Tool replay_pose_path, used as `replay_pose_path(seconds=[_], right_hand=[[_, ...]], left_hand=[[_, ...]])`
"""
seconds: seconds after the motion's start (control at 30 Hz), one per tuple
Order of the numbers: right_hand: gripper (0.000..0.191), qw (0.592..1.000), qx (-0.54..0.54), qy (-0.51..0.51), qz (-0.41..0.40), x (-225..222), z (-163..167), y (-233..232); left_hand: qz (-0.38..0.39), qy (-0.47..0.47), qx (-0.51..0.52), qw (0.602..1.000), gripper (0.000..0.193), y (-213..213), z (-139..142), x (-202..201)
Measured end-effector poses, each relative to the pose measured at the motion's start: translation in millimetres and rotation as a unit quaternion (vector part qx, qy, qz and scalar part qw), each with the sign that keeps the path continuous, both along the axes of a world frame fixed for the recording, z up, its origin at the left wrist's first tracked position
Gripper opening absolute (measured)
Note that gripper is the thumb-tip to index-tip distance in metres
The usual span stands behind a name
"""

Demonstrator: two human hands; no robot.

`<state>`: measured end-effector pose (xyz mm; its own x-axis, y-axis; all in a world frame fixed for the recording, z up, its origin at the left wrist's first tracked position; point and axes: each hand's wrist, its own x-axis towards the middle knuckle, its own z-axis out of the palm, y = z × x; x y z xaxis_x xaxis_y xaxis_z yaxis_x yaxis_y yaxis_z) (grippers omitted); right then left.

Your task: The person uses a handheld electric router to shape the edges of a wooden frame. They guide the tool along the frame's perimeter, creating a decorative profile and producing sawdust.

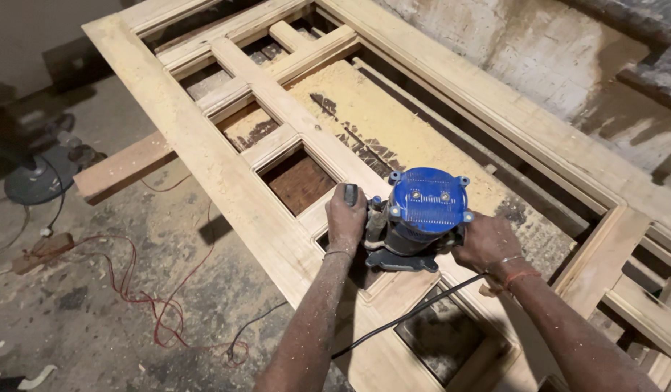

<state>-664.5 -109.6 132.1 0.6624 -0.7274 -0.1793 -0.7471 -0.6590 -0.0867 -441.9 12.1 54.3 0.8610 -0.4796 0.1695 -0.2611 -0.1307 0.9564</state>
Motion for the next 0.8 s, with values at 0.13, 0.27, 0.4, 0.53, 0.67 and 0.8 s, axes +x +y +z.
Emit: replay_pose_path(seconds=[0.13, 0.27, 0.4, 0.53, 0.67, 0.8], right_hand=[[0.045, 1.000, -0.010, 0.028, -0.001, 0.1, 2.1, 3.4], [0.053, 0.998, -0.023, 0.053, -0.008, -0.3, -1.0, 4.6], [0.052, 0.998, -0.035, 0.046, 0.001, -5.4, -6.6, 3.9], [0.053, 0.993, 0.002, 0.112, -0.025, -10.0, -14.7, -1.8], [0.052, 0.998, -0.032, 0.061, -0.005, -17.9, -22.9, -4.8], [0.056, 0.998, -0.051, 0.046, 0.012, -27.3, -27.9, -2.3]], left_hand=[[0.005, -0.001, 0.002, 1.000, 0.022, -0.5, 0.5, -1.8], [0.002, 0.001, 0.001, 1.000, 0.022, 0.6, 2.6, -3.0], [0.003, 0.003, 0.010, 1.000, 0.022, 1.6, 4.1, -4.9], [-0.008, 0.010, -0.007, 1.000, 0.022, 2.1, 5.0, -7.7], [-0.013, 0.011, 0.007, 1.000, 0.023, 5.9, 5.6, -12.0], [-0.011, 0.009, 0.020, 1.000, 0.023, 8.9, 6.0, -18.8]])
